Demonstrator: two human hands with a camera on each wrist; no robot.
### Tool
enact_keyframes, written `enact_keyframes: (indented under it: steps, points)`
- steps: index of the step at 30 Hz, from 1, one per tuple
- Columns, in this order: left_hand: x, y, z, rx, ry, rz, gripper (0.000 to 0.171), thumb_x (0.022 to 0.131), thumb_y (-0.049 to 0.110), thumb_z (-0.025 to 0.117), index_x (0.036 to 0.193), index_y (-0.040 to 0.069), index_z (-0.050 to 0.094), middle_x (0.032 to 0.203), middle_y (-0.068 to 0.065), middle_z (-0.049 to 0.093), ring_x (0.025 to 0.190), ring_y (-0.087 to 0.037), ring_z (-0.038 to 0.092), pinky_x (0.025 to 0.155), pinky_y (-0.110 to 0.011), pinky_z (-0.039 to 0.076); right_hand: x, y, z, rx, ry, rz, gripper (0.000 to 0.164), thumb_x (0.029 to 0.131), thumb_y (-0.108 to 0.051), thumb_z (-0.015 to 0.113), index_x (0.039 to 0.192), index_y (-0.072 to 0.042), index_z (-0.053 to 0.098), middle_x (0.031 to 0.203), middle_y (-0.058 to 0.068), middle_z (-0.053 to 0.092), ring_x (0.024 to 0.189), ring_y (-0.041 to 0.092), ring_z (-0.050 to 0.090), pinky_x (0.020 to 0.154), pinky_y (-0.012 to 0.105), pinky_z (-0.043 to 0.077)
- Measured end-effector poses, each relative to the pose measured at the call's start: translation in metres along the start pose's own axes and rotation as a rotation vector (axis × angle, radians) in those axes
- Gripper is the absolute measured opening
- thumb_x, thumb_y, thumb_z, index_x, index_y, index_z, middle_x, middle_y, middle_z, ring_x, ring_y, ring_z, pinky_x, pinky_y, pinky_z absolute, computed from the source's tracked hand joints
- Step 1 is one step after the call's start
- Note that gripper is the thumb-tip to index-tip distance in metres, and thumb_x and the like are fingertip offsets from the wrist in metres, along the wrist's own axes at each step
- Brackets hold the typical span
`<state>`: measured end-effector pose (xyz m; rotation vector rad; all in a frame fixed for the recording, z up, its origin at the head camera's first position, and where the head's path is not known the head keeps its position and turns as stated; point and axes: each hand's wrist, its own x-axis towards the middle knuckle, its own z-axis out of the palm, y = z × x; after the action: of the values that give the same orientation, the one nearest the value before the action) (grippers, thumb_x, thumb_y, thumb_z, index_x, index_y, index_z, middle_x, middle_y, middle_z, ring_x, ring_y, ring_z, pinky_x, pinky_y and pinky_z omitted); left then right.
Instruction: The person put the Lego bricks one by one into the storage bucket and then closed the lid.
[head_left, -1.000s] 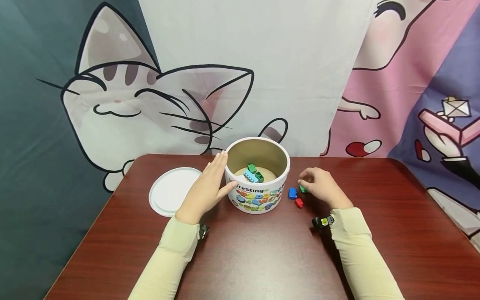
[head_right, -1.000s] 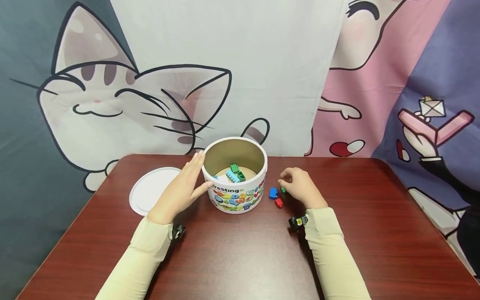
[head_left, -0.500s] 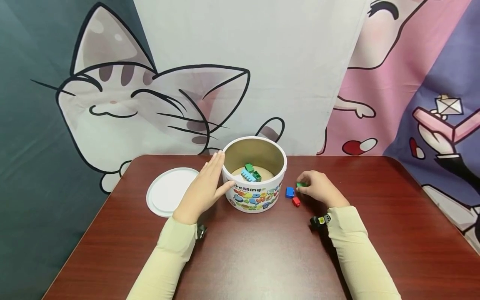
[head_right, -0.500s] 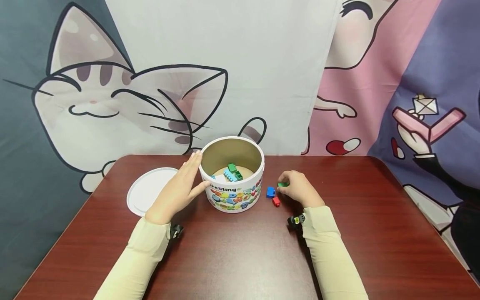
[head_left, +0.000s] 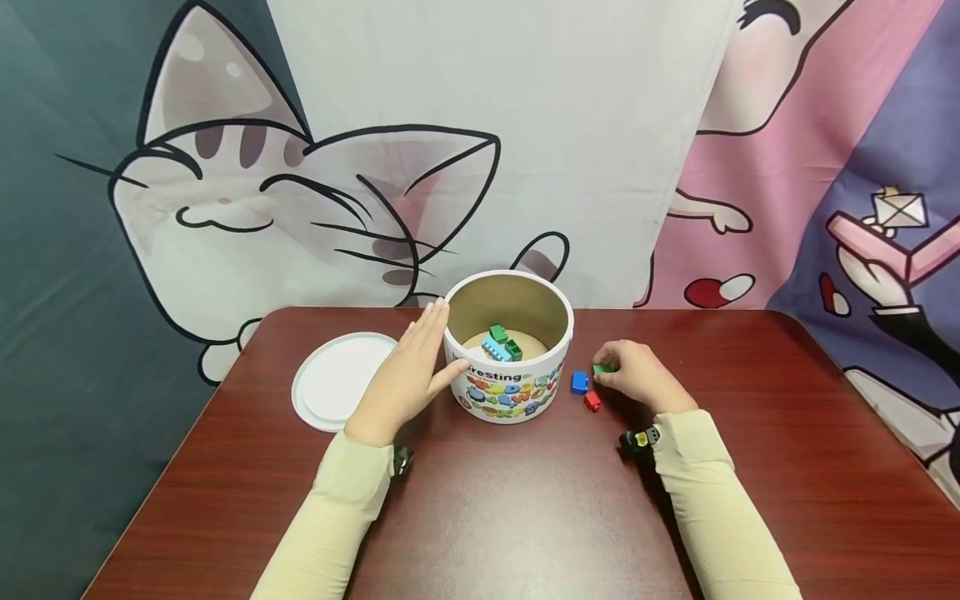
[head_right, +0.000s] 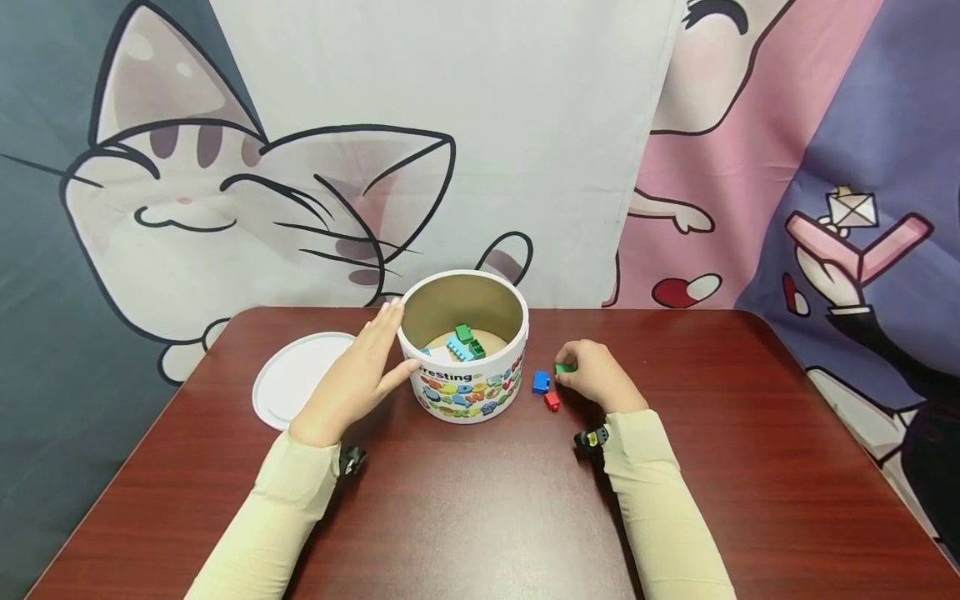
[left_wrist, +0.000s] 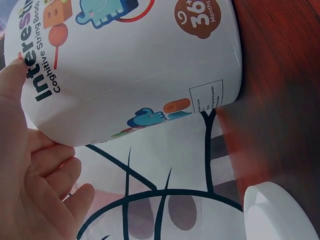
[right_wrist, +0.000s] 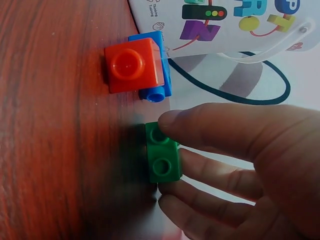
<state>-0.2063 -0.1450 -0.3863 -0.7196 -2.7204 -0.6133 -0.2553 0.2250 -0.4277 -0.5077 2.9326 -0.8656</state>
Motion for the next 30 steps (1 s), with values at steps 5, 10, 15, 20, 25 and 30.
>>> enact_keyframes:
  steps: [5, 10, 15, 20, 25, 30]
  points:
    - [-0.0003, 0.0007, -0.0008, -0.003, -0.002, -0.002, 0.083, 0.102, 0.045, 0.058, 0.160, -0.002, 0.021, 0.166, -0.017, 0.022, 0.155, -0.027, 0.016, 0.125, -0.047, 0.018, 0.0000, -0.0015, -0.0004, 0.017, -0.007, 0.014, 0.012, 0.086, -0.003, 0.076, 0.097, 0.001, 0.072, 0.093, 0.014, 0.072, 0.089, 0.030, 0.066, 0.086, 0.053, 0.057]
    - [-0.0003, -0.0001, -0.0005, -0.002, -0.005, -0.008, 0.083, 0.102, 0.045, 0.058, 0.160, -0.002, 0.021, 0.166, -0.017, 0.023, 0.155, -0.027, 0.016, 0.125, -0.047, 0.019, 0.0000, -0.0023, -0.0014, 0.030, -0.012, 0.022, 0.011, 0.087, -0.004, 0.077, 0.096, 0.000, 0.071, 0.091, 0.012, 0.071, 0.087, 0.029, 0.066, 0.085, 0.052, 0.057]
    - [0.0006, -0.0007, 0.0004, -0.004, -0.009, -0.005, 0.083, 0.103, 0.045, 0.057, 0.160, -0.002, 0.021, 0.166, -0.017, 0.023, 0.155, -0.026, 0.015, 0.125, -0.047, 0.018, -0.0004, -0.0007, -0.0017, 0.030, -0.006, 0.027, 0.011, 0.087, -0.006, 0.077, 0.094, -0.001, 0.071, 0.088, 0.011, 0.072, 0.085, 0.027, 0.067, 0.083, 0.050, 0.058]
    - [0.0008, -0.0003, 0.0001, -0.004, -0.013, -0.008, 0.084, 0.102, 0.047, 0.057, 0.160, -0.001, 0.020, 0.166, -0.016, 0.021, 0.155, -0.026, 0.015, 0.125, -0.046, 0.017, -0.0006, 0.0000, -0.0026, 0.021, -0.003, 0.021, 0.011, 0.087, -0.005, 0.077, 0.095, 0.000, 0.072, 0.088, 0.011, 0.072, 0.084, 0.027, 0.067, 0.082, 0.050, 0.058]
    - [0.0001, 0.0001, -0.0007, 0.001, -0.009, -0.010, 0.084, 0.102, 0.047, 0.058, 0.160, -0.001, 0.019, 0.166, -0.016, 0.022, 0.155, -0.026, 0.015, 0.125, -0.046, 0.017, -0.0002, -0.0022, -0.0040, 0.011, 0.007, 0.019, 0.012, 0.087, -0.004, 0.076, 0.096, 0.002, 0.073, 0.088, 0.011, 0.071, 0.084, 0.027, 0.066, 0.082, 0.049, 0.058]
    - [-0.0002, 0.0003, -0.0005, -0.003, -0.006, -0.005, 0.084, 0.102, 0.046, 0.057, 0.160, -0.001, 0.020, 0.166, -0.017, 0.022, 0.155, -0.026, 0.015, 0.125, -0.046, 0.018, -0.0007, -0.0063, -0.0066, 0.020, 0.036, 0.013, 0.015, 0.087, -0.005, 0.076, 0.099, 0.003, 0.073, 0.089, 0.013, 0.071, 0.084, 0.028, 0.066, 0.081, 0.050, 0.059]
